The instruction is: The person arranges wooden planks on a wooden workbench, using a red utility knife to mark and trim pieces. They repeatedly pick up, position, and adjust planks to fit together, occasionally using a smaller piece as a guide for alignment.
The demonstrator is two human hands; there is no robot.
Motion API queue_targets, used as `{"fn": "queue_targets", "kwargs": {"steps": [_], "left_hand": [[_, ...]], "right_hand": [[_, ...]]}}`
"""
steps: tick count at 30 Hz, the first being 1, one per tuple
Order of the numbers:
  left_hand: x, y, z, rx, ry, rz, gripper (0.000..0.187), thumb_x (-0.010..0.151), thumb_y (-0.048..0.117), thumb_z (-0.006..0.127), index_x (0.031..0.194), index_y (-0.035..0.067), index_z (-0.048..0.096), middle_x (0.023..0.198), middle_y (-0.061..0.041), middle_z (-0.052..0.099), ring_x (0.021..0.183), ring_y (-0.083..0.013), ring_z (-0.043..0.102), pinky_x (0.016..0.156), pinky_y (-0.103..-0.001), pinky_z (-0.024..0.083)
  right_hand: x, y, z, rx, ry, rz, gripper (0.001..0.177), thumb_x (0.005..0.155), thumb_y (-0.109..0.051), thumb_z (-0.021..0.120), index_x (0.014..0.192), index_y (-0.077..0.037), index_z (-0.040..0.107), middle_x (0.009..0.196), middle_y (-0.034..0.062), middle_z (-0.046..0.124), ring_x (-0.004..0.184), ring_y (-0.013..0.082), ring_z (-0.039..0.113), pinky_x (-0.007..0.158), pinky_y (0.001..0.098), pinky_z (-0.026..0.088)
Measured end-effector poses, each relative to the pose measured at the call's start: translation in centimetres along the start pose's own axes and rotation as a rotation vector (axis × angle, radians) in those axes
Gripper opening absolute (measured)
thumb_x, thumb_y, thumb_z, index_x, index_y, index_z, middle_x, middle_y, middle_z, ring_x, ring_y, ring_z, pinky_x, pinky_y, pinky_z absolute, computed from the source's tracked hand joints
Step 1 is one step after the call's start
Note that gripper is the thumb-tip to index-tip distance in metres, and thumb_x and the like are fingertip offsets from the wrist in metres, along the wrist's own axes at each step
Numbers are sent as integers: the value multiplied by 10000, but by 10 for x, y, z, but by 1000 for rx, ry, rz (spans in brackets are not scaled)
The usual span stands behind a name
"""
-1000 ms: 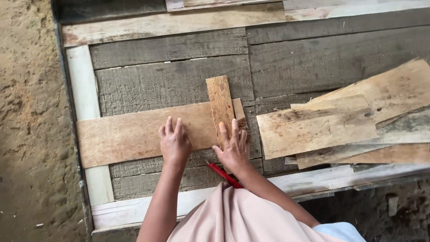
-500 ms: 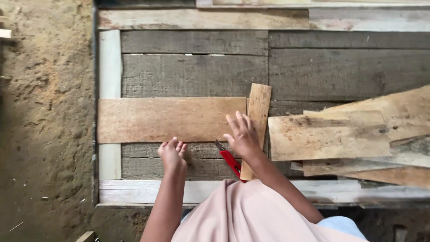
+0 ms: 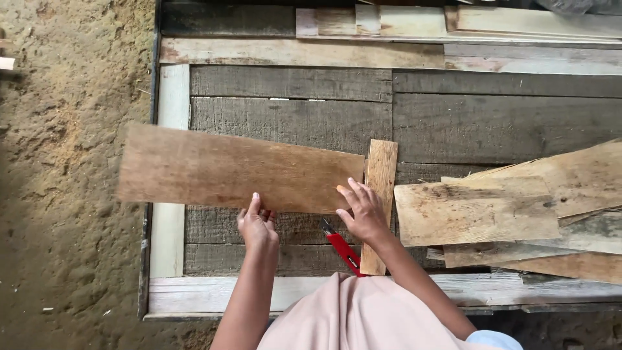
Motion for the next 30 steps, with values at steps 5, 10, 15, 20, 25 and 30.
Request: {"fn": "queue_targets", "kwargs": {"steps": [5,10,15,20,25,30], "left_hand": [[-42,51,32,90,-90,362,341,975,215,734,1253,107,569,1101,-62,590,949,-175,603,810,-416,597],[-65,85,71,30,-175,464,280,970,173,723,1230,161,617,1090,-21,646,947,-129,611,800,-382,629],[1,11,124,-18,-447,94,288,933,294,736,1169,149,661,1013,-17,729,867,-139,700,720,-347,607],[59,-78,166,-97,-525,-107,311,937,231,740,1143,51,593,962,-114,727,784,-242,741,682,-385,645],[39,-40,182,123,-496,-223,253,947,240,701,912,104,491,939,-152,683,889,-286,716,759,-452,648],[42,16,183,1174,-429,363,382,911,471,683,676,170,673,645,-10,712,664,-167,662,665,-362,440]], "right_hand": [[7,-9,-31,471,277,109,616,931,-312,707,1489,-181,483,1486,148,487,1334,335,522,1092,461,467],[44,-11,-74,1302,234,319,640,1007,-120,570,1572,-47,280,1344,218,536,1083,204,593,838,272,590],[102,75,-79,1485,574,538,448,886,-114,723,1302,-228,603,1020,-6,642,844,135,659,651,240,570],[116,99,-62,1794,735,598,333,946,-158,724,1245,-258,617,1141,47,638,1027,243,667,841,434,575],[143,151,-35,1772,765,640,429,838,-46,732,1142,-327,617,1111,-25,726,965,170,703,682,330,566],[173,138,-39,1596,771,659,414,867,-62,714,1225,-245,616,1046,-55,695,812,85,655,571,239,440]]}}
Point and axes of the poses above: each hand's wrist, its own x-axis towards the middle knuckle, its own z-axis out of the palm, y = z × x, the point moved 3 cm from there along x, towards the middle knuckle
